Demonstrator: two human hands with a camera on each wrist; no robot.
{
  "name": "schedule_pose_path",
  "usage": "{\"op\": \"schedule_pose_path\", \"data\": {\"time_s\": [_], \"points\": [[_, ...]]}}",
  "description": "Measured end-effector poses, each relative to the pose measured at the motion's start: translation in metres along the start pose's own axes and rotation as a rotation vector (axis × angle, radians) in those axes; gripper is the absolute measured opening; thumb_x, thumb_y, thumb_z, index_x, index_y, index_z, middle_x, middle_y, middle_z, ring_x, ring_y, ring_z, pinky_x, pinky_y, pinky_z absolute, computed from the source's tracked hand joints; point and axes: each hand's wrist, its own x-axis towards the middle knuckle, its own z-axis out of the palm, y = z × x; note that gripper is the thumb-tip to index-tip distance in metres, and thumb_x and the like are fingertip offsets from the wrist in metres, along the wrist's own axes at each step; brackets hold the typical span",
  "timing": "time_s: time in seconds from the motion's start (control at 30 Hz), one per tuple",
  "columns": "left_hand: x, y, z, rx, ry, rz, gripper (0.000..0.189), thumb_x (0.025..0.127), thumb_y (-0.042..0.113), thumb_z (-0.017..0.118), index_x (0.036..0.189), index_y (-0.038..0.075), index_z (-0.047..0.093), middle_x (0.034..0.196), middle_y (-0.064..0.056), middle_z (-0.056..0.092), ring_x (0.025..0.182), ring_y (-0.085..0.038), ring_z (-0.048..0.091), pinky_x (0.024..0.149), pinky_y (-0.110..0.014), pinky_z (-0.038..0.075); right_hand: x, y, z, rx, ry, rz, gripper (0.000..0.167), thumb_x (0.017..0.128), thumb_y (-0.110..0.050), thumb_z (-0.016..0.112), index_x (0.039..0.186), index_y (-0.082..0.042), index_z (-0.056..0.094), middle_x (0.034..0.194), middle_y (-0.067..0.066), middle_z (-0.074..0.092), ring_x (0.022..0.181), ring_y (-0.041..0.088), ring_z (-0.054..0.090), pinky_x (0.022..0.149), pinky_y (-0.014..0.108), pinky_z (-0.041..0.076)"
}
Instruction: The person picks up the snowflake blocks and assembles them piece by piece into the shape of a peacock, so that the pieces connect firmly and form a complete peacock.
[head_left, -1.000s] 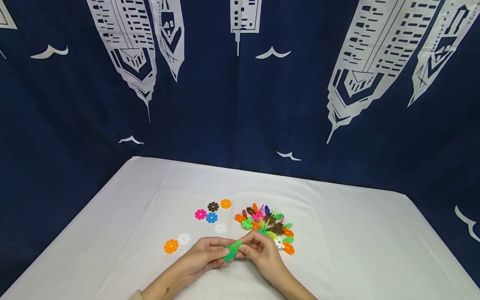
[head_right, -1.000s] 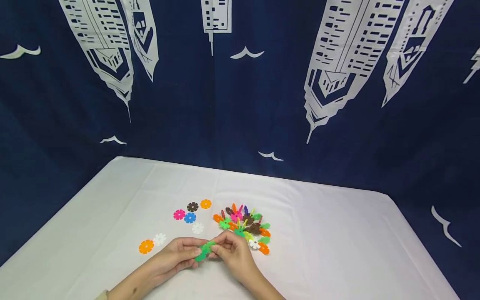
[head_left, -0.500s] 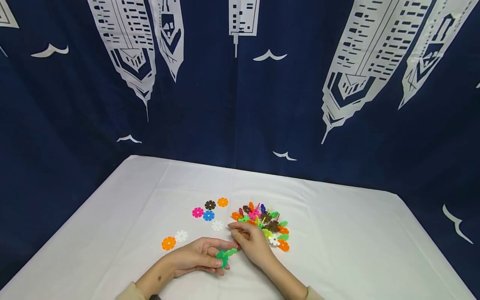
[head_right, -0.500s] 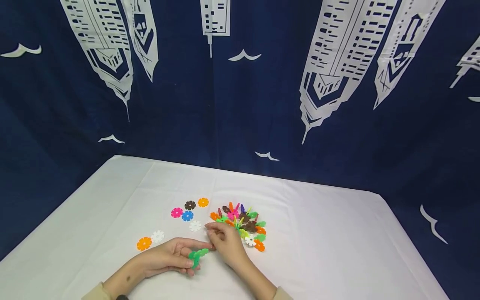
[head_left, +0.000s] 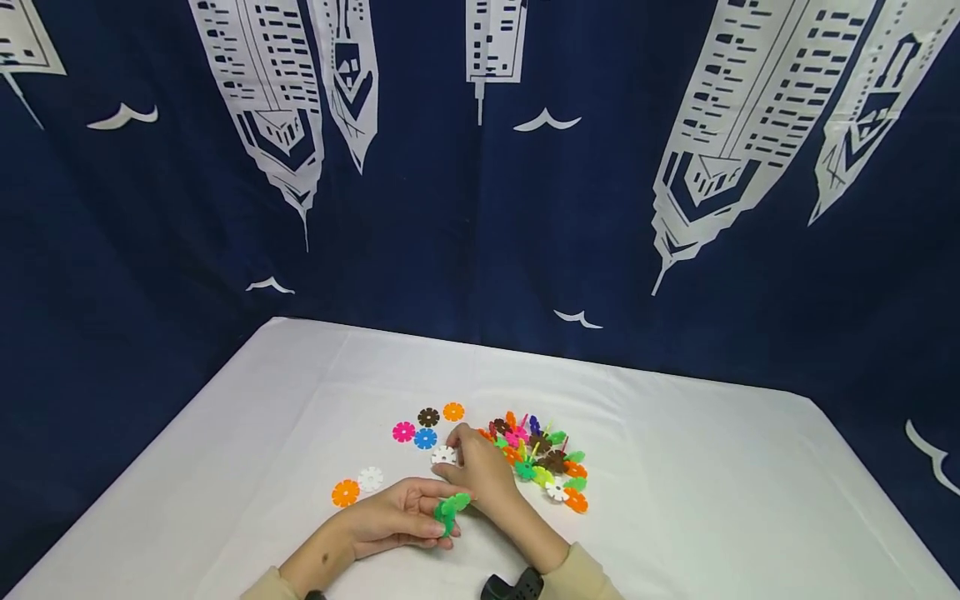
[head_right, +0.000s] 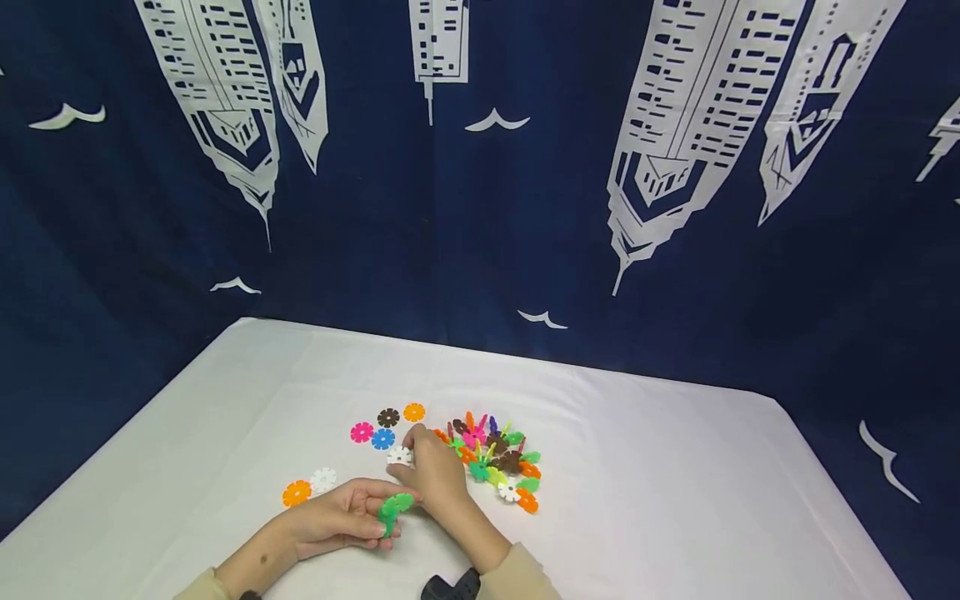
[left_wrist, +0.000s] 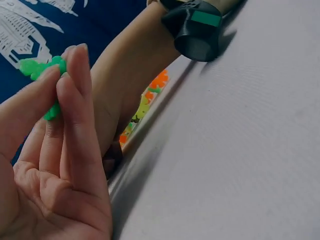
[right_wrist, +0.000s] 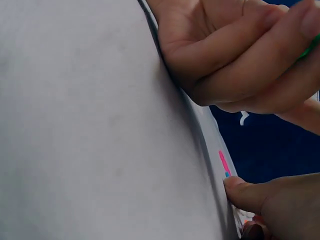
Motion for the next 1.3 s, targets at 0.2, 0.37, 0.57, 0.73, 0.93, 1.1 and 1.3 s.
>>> {"op": "schedule_pose_path", "data": {"time_s": [0.2,0.37,0.57,0.73,0.93,1.1,1.3], "points": [[0.010,-0.002,0.002,0.014,0.092,-0.020,0.044,0.093,0.010,0.058,0.132,-0.006,0.045,0.103,-0.008,0.066,0.088,-0.017,0.065,0.078,-0.023,0.050,-0.007,0.017,-0.006,0.122,0.053,-0.052,0.006,0.085,-0.008,0.067,0.082,-0.006,0.062,0.061,-0.007,0.044,0.052,0.005,0.039,0.045,0.021,0.034],[0.014,-0.002,0.003,-0.012,0.239,-0.041,0.037,0.094,0.011,0.057,0.127,-0.005,0.051,0.096,-0.009,0.068,0.085,-0.017,0.066,0.075,-0.023,0.051,-0.024,0.021,-0.022,0.334,-0.037,-0.002,0.013,0.092,-0.009,0.060,0.080,-0.005,0.064,0.057,-0.006,0.049,0.048,0.004,0.045,0.046,0.021,0.041],[0.010,-0.002,0.005,-0.031,0.248,-0.046,0.048,0.092,0.005,0.059,0.137,0.001,0.044,0.101,-0.012,0.066,0.087,-0.016,0.065,0.082,-0.028,0.050,-0.056,0.026,-0.036,0.522,-0.110,0.112,0.011,0.091,-0.003,0.060,0.101,0.001,0.062,0.064,0.002,0.057,0.051,0.014,0.057,0.049,0.027,0.051],[0.008,-0.001,0.005,0.015,0.239,-0.052,0.051,0.090,0.007,0.062,0.137,0.002,0.044,0.103,-0.014,0.065,0.088,-0.020,0.066,0.083,-0.029,0.049,-0.066,0.031,-0.042,0.607,-0.114,0.159,0.021,0.090,-0.002,0.060,0.111,0.002,0.059,0.068,0.006,0.058,0.053,0.015,0.058,0.051,0.028,0.052],[0.011,-0.002,0.006,0.036,0.224,-0.058,0.050,0.089,0.007,0.063,0.135,-0.003,0.045,0.104,-0.013,0.065,0.090,-0.022,0.065,0.088,-0.035,0.047,-0.069,0.035,-0.042,0.708,-0.070,0.239,0.019,0.090,0.002,0.057,0.108,0.008,0.055,0.076,0.011,0.065,0.056,0.015,0.060,0.052,0.025,0.052],[0.010,-0.003,0.006,0.036,0.276,-0.050,0.046,0.092,0.009,0.060,0.131,-0.009,0.044,0.099,-0.011,0.066,0.087,-0.019,0.066,0.081,-0.029,0.051,-0.070,0.033,-0.040,0.729,-0.075,0.250,0.021,0.091,0.001,0.056,0.110,0.008,0.054,0.080,0.012,0.067,0.061,0.017,0.062,0.055,0.025,0.052],[0.008,-0.002,0.006,0.064,0.349,-0.044,0.036,0.096,0.016,0.055,0.123,-0.008,0.053,0.103,-0.012,0.066,0.084,-0.015,0.065,0.077,-0.025,0.052,-0.069,0.031,-0.036,0.716,-0.066,0.234,0.018,0.091,0.002,0.056,0.108,0.007,0.055,0.077,0.011,0.066,0.059,0.016,0.062,0.054,0.025,0.052]]}}
